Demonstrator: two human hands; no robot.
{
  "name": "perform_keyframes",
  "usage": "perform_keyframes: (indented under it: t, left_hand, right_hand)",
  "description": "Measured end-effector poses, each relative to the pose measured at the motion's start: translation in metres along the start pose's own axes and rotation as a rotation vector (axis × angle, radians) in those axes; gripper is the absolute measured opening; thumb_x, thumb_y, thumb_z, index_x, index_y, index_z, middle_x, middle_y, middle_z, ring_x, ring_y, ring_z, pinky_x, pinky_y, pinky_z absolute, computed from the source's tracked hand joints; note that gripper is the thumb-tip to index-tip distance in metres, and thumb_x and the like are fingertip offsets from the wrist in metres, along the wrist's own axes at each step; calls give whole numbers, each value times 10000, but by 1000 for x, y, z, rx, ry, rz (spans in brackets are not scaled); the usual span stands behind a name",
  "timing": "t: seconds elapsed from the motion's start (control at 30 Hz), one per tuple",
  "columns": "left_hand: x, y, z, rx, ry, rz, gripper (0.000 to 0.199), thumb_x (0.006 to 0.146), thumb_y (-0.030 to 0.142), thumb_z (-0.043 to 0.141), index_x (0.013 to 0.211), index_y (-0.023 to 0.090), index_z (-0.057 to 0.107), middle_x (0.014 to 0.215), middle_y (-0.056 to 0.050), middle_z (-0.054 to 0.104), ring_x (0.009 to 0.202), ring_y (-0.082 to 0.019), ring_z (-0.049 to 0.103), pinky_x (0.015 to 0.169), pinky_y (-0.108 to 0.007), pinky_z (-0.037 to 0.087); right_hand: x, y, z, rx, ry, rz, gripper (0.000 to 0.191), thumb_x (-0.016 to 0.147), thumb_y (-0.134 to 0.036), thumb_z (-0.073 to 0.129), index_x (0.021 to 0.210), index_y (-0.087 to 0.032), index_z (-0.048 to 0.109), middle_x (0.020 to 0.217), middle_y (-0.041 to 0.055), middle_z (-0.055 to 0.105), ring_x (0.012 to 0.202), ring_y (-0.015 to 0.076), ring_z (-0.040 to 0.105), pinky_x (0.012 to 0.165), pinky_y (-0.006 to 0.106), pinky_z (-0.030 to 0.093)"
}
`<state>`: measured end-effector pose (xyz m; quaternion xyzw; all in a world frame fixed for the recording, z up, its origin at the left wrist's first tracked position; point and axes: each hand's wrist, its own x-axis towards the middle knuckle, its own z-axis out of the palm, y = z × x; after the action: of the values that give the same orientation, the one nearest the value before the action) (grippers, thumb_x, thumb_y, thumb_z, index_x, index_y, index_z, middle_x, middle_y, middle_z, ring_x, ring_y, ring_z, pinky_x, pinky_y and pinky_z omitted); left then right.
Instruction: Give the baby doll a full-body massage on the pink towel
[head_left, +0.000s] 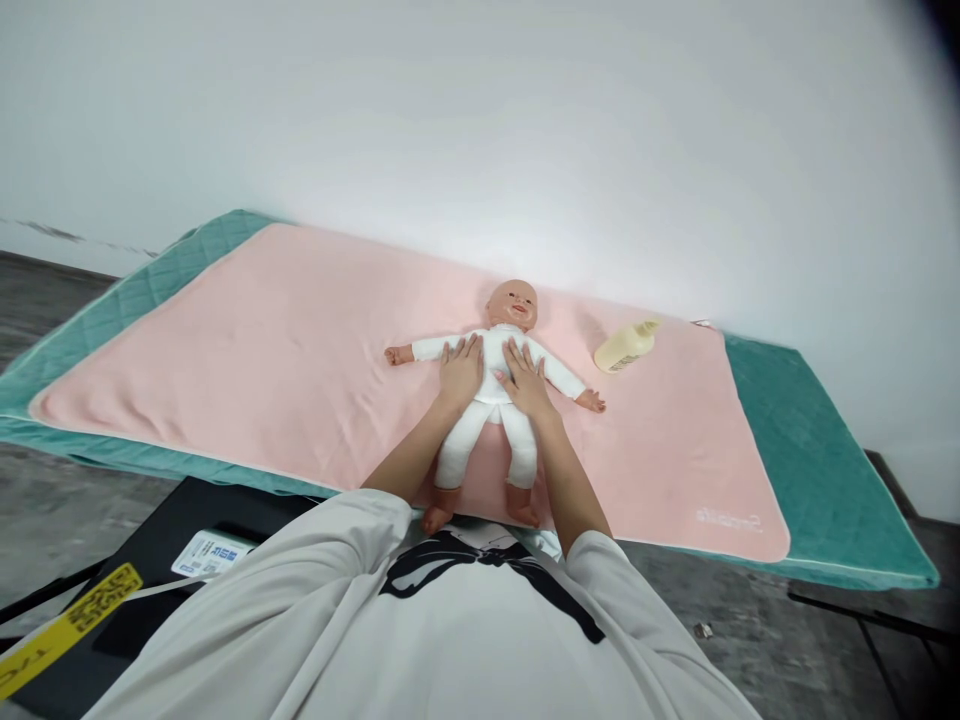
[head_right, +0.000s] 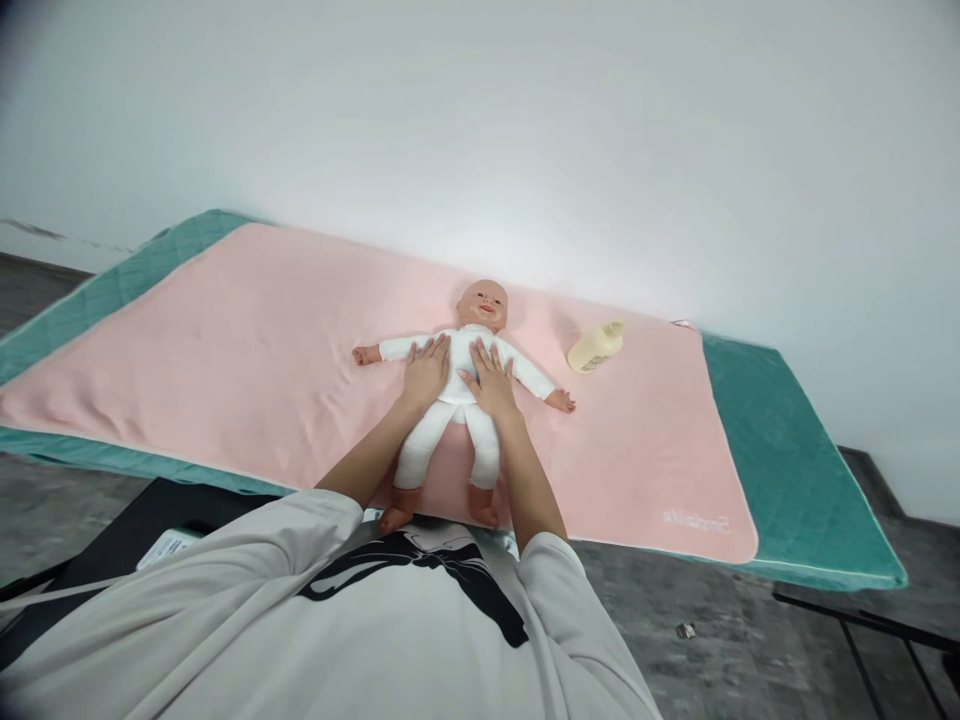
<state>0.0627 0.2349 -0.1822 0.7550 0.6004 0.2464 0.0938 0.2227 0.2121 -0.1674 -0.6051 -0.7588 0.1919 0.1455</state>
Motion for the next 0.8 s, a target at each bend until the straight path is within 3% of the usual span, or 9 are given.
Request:
perform_keyframes:
  t: [0.2,0.37,0.47,0.6,0.7,0.8]
  left_hand:
    - [0,-4,-2,-38,-7,18,501,974,276,269,1433,200,455,1471,-77,476,1374,-266,435,1193,-529,197]
    - [0,-8,-11,-46,-61,54,493,976,298,298,1436,200,446,1495,-71,446,1401,-266,394,1195,-535,196]
    - [-4,-6,-21,-24,-82,201,474,976,282,319,1410,186,480,1501,-68,440,1433,-252,340,1200,-493,213]
    - [-18,4,-28,-33,-234,505,430,979,256,346,1357,187,538,1443,-51,517,1419,-200,368,1201,-428,235]
    - [-27,10,-26,-8,-301,552,412,979,254,363,1330,184,567,1436,-46,525,1424,-208,357,1199,-424,241]
    - [-30,12,-22,12,-294,537,425,979,251,360,1362,199,536,1478,-39,474,1443,-221,321,1206,-462,208]
  right_hand:
    - [1,12,4,19,77,210,670,976,-571,223,1554,-260,88,1629,17,89,1511,316,33,1129,709,-30]
    - [-7,21,7,-28,120,301,650,981,-566,173,1550,-253,141,1619,46,165,1507,323,73,1117,723,-28]
    - [-11,22,8,-46,144,315,602,998,-508,135,1543,-256,181,1609,53,210,1506,314,99,1116,724,-16]
    - [-11,22,8,-52,149,316,569,1009,-442,121,1540,-252,199,1605,46,224,1504,303,119,1120,718,-7]
    - [-11,22,9,-56,141,317,562,1010,-427,116,1542,-259,180,1609,45,214,1508,289,102,1123,715,2]
    - [-10,23,9,-41,147,315,558,1010,-413,131,1541,-252,185,1609,43,215,1508,285,101,1122,713,-11]
